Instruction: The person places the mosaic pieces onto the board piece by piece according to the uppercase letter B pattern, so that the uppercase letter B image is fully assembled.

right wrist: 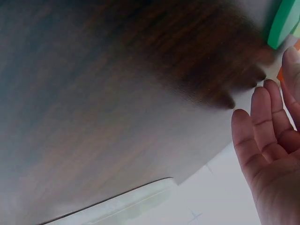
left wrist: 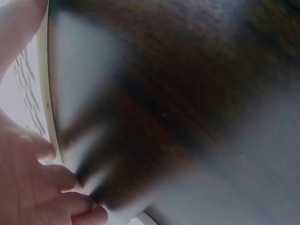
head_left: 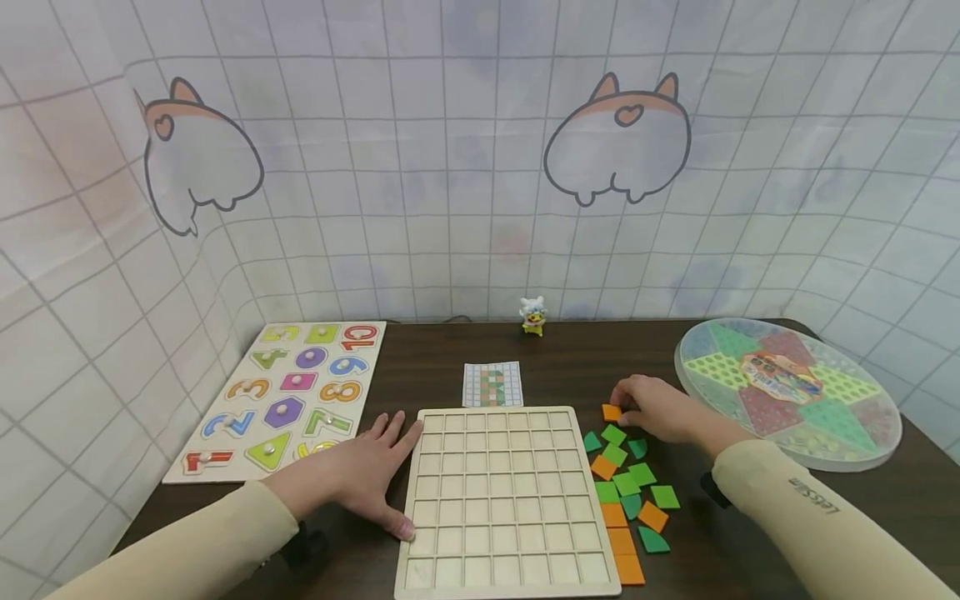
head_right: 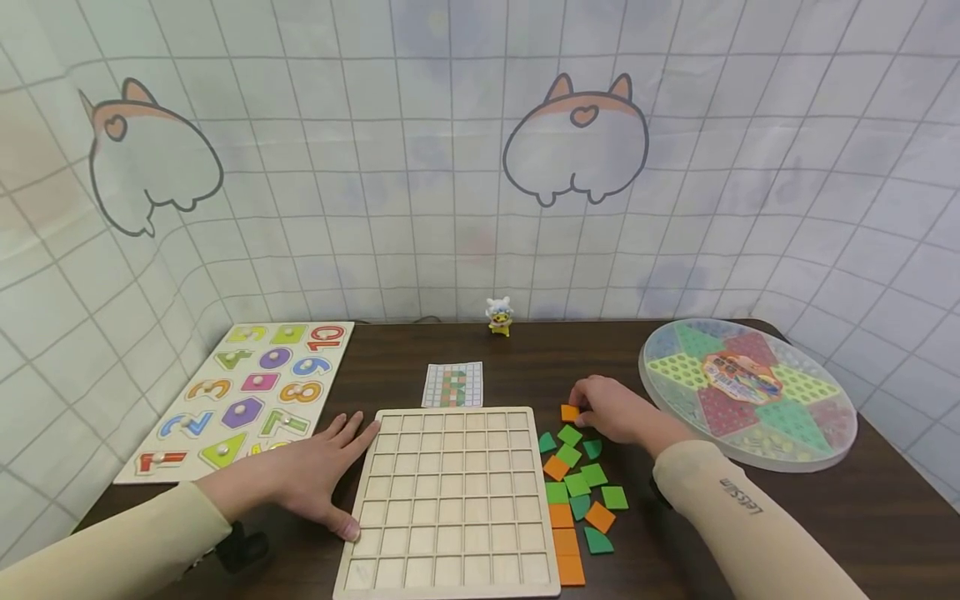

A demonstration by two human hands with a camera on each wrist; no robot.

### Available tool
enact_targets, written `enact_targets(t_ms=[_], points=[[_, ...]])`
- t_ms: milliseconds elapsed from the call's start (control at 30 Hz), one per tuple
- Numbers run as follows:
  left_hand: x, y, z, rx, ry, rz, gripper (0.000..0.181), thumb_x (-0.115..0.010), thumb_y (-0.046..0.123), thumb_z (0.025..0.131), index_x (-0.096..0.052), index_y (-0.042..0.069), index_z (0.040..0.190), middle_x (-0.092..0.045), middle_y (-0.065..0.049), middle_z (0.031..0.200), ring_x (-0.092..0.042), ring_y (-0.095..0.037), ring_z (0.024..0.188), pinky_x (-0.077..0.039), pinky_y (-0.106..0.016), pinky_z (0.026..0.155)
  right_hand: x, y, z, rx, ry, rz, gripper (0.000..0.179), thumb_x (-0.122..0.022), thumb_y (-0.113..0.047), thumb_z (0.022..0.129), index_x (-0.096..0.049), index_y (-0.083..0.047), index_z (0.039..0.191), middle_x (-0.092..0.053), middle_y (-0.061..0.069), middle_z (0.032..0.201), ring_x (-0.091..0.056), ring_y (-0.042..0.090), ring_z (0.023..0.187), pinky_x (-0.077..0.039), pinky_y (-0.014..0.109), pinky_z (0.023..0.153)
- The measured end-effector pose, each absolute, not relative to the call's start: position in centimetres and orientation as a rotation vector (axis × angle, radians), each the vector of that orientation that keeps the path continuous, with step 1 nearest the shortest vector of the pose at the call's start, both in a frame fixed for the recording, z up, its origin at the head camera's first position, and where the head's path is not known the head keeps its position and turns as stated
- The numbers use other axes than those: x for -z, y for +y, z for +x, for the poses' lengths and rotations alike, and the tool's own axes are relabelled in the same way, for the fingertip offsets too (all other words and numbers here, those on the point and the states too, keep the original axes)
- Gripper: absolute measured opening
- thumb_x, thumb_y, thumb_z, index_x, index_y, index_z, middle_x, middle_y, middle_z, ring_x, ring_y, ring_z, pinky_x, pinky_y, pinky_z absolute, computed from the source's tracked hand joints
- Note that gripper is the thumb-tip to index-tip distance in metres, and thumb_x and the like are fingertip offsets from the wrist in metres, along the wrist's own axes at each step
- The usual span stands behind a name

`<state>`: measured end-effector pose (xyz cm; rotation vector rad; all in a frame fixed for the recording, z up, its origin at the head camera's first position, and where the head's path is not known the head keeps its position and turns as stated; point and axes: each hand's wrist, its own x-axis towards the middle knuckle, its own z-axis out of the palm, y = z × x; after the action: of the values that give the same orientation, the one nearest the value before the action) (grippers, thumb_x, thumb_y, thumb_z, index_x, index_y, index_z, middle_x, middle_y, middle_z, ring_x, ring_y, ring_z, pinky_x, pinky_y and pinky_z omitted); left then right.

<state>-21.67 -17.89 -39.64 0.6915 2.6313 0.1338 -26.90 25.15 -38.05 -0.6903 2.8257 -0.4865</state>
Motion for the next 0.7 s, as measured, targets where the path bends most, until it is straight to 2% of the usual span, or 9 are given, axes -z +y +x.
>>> enact_targets(t_ms=[133, 233, 467, 700], points=[[41.8, -18.5, -22.8, -0.118, 2.644, 0.687, 0.152, -0.063, 0.100, 0.051, -0.012, 0.014, 0.166, -0.009, -0.023, 0.171, -0.009, -0.051, 0.156, -0.025, -0.063, 0.122, 38.0, 25.2, -26.7, 0.525, 2.835, -0.671, 0.013, -0.071, -0.006, 0.095, -0.064, -0.002, 0.106, -0.067, 0.007, 0.096, -0.061, 0.018, 0.085, -0.056, 0.041, 0.080], [42.5, -18.6, -23.2, -0.111, 2.634, 0.688, 0.152, -0.062, 0.100, 0.052, -0.009, 0.015, 0.166, -0.007, -0.024, 0.171, -0.008, -0.053, 0.155, -0.026, -0.065, 0.120, 37.9, 25.4, -26.6, 0.537, 2.851, -0.670, 0.014, -0.071, -0.006, 0.095, -0.064, -0.001, 0.107, -0.067, 0.007, 0.096, -0.062, 0.019, 0.086, -0.057, 0.042, 0.082], [42.5, -18.4, -23.4, -0.099, 2.619, 0.651, 0.154, -0.065, 0.098, 0.049, -0.007, 0.016, 0.166, -0.004, -0.021, 0.172, -0.005, -0.051, 0.156, -0.024, -0.065, 0.121, 37.6, 25.3, -26.8, 0.560, 2.868, -0.680, 0.012, -0.068, -0.005, 0.097, -0.063, -0.001, 0.108, -0.067, 0.008, 0.097, -0.062, 0.019, 0.086, -0.057, 0.042, 0.081], [42.4, -18.4, -23.4, -0.095, 2.621, 0.635, 0.157, -0.064, 0.100, 0.046, -0.009, 0.015, 0.166, -0.003, -0.020, 0.172, -0.003, -0.049, 0.157, -0.022, -0.063, 0.123, 36.8, 23.1, -26.6, 0.622, 2.850, -0.668, 0.018, -0.065, -0.005, 0.099, -0.064, 0.002, 0.116, -0.069, 0.012, 0.106, -0.065, 0.025, 0.097, -0.057, 0.043, 0.087]])
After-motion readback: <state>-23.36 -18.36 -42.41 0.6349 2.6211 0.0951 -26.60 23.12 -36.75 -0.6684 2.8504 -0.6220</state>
